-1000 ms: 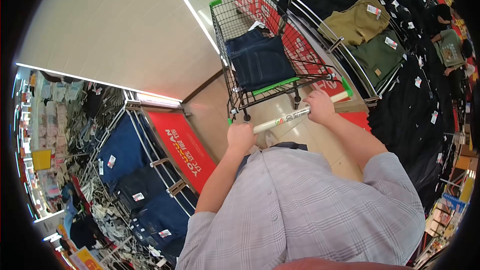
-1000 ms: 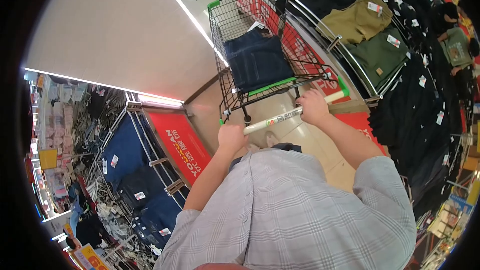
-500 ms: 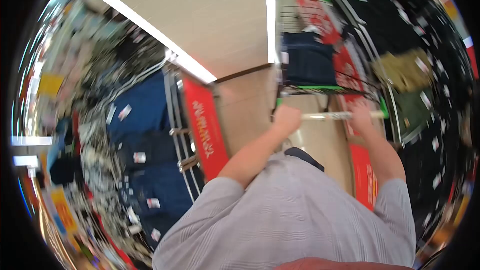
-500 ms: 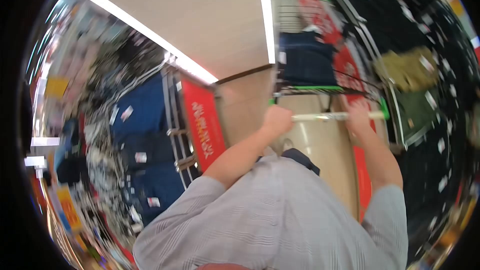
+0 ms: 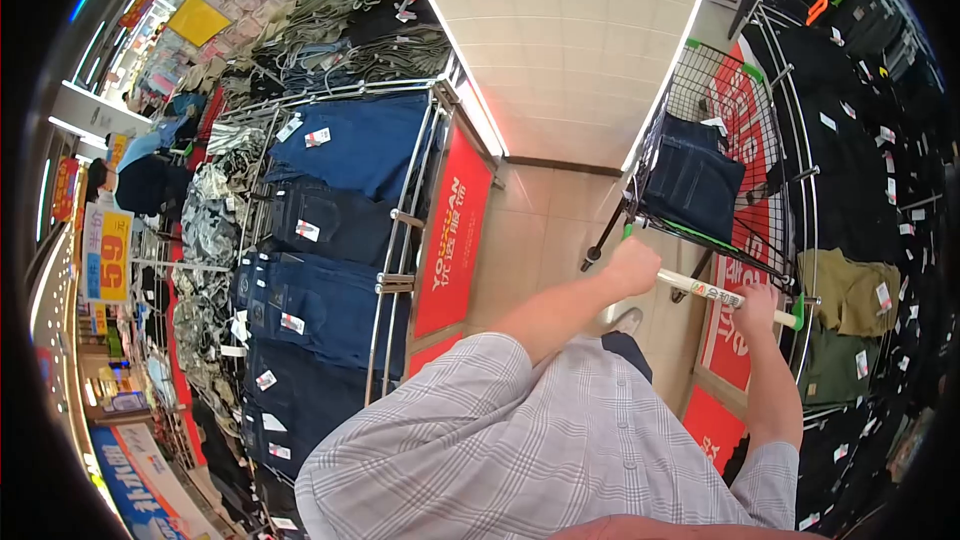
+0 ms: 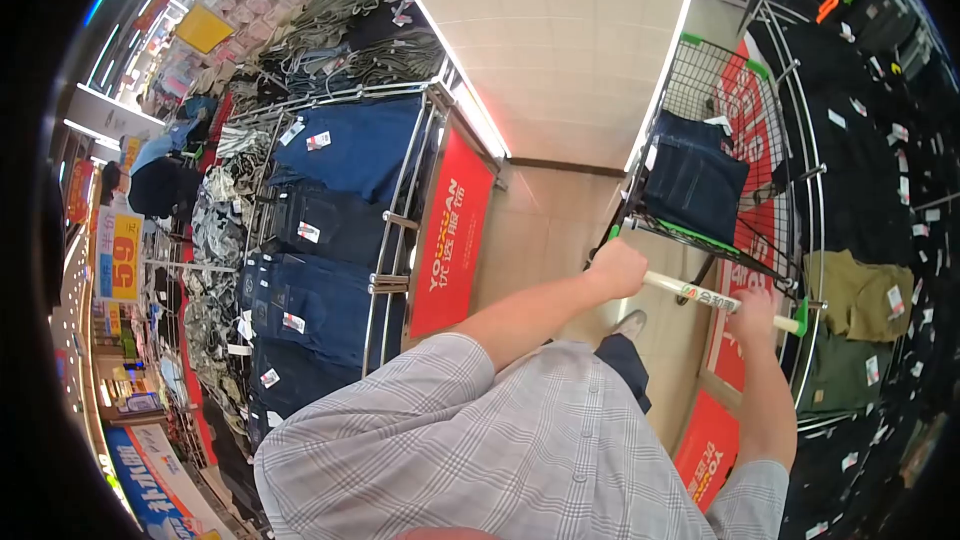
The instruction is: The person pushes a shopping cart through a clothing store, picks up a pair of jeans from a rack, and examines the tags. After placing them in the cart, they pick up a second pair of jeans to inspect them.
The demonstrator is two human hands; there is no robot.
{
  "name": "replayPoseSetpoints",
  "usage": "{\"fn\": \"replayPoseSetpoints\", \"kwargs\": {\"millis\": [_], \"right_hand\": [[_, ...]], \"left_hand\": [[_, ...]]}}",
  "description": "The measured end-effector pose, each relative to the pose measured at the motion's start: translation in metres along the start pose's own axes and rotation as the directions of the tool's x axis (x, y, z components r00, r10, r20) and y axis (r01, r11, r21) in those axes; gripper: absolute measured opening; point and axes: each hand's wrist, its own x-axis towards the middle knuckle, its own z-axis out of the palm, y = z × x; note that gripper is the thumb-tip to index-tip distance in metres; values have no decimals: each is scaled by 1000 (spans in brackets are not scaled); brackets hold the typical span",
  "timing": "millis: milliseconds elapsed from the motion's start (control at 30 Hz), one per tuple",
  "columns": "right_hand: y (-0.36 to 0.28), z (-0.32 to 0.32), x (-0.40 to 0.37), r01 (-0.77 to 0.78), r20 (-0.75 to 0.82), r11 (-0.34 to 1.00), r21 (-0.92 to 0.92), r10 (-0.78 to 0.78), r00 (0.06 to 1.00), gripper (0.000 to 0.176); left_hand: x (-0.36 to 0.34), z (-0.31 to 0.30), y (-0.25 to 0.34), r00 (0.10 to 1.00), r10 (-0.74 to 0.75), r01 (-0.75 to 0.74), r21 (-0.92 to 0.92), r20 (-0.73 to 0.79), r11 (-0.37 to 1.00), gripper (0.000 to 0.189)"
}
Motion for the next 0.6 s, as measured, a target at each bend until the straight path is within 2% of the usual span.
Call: {"fn": "replayPoseSetpoints", "kwargs": {"millis": [100, 200, 433, 600], "right_hand": [[15, 7, 13, 10, -33, 1000, 2, -10, 999, 27], [28, 3, 27, 58, -38, 997, 53, -56, 998, 18], [55, -2, 47, 137, -113, 984, 116, -124, 986, 20], [67, -3, 58, 104, -32, 990, 98, -102, 994, 23]], "left_hand": [[7, -9, 6, 998, -55, 55, 0, 23, 998, 20], [19, -18, 7, 993, -109, 108, 26, 47, 994, 17], [40, -21, 21, 983, -175, 173, 49, 49, 984, 24], [49, -21, 32, 977, -212, 209, 82, 28, 974, 25]]}}
